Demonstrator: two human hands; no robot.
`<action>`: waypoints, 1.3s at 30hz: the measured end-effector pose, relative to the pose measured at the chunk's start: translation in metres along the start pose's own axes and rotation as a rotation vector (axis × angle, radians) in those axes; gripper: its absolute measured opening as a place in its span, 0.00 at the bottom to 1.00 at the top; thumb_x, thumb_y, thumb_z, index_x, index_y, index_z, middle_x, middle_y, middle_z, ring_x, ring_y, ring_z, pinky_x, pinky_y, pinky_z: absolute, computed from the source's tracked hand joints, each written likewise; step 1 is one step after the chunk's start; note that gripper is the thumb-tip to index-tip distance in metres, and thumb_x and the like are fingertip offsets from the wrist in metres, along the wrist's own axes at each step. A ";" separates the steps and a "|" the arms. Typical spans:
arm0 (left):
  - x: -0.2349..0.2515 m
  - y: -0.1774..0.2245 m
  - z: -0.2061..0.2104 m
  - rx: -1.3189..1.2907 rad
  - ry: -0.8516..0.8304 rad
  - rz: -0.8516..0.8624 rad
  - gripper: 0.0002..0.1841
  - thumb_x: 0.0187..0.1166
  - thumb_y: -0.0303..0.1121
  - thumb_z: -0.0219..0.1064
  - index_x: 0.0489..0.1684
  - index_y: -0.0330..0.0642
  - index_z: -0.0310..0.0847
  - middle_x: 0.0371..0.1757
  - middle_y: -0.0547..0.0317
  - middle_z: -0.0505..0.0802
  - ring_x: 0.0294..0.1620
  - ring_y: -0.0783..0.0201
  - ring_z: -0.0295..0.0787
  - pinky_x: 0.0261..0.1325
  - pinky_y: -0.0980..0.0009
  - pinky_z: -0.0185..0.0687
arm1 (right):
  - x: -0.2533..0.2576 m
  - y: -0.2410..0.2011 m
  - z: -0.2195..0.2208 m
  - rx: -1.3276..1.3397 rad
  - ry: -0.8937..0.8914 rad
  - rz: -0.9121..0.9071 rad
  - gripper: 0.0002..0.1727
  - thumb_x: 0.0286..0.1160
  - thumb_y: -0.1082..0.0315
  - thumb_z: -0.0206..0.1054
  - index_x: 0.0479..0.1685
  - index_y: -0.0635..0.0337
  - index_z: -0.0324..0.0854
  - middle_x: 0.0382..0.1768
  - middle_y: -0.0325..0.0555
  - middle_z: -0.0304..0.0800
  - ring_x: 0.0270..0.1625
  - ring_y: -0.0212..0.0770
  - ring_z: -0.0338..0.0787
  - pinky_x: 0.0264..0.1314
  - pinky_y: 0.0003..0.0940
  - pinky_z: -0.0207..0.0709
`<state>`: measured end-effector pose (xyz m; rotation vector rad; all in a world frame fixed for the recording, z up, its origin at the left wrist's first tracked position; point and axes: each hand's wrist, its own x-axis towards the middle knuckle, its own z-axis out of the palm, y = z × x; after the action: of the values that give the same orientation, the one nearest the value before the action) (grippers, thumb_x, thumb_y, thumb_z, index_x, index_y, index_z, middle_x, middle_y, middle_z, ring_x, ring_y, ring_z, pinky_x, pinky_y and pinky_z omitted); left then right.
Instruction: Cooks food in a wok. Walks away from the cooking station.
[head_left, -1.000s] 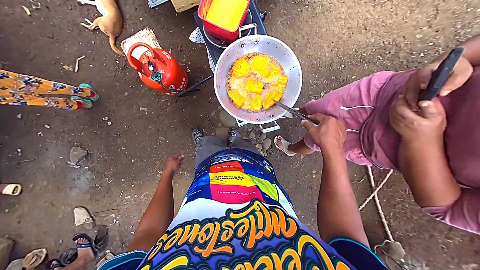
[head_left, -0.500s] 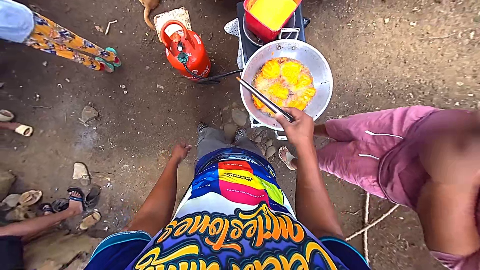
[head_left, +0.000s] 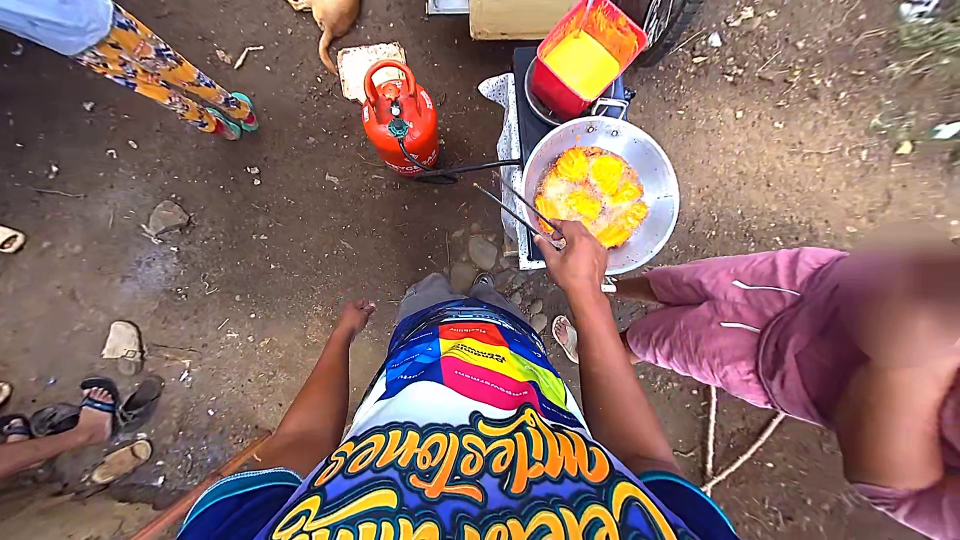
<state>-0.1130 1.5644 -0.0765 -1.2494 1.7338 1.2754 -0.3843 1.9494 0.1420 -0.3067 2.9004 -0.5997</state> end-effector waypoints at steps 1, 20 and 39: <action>0.002 -0.007 -0.006 -0.006 -0.007 0.000 0.20 0.92 0.39 0.57 0.74 0.38 0.76 0.63 0.43 0.91 0.55 0.54 0.92 0.60 0.55 0.87 | -0.007 -0.008 0.002 0.012 0.024 0.017 0.24 0.77 0.50 0.72 0.65 0.56 0.87 0.52 0.51 0.94 0.51 0.56 0.93 0.52 0.64 0.82; 0.004 -0.084 -0.090 -0.015 -0.041 -0.111 0.20 0.93 0.38 0.56 0.78 0.40 0.73 0.63 0.44 0.90 0.53 0.54 0.91 0.56 0.54 0.85 | -0.089 -0.084 0.054 0.089 -0.100 0.400 0.28 0.87 0.44 0.61 0.73 0.55 0.79 0.53 0.59 0.93 0.54 0.62 0.93 0.56 0.68 0.81; -0.009 0.041 -0.047 0.075 0.013 0.044 0.20 0.93 0.37 0.57 0.74 0.34 0.75 0.63 0.39 0.89 0.58 0.51 0.89 0.62 0.52 0.84 | -0.060 -0.005 0.051 0.491 -0.178 0.402 0.29 0.86 0.44 0.63 0.73 0.56 0.81 0.53 0.61 0.92 0.56 0.61 0.92 0.62 0.67 0.80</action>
<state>-0.1463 1.5263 -0.0400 -1.1853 1.8111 1.2181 -0.3154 1.9395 0.1046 0.2669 2.4346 -1.0986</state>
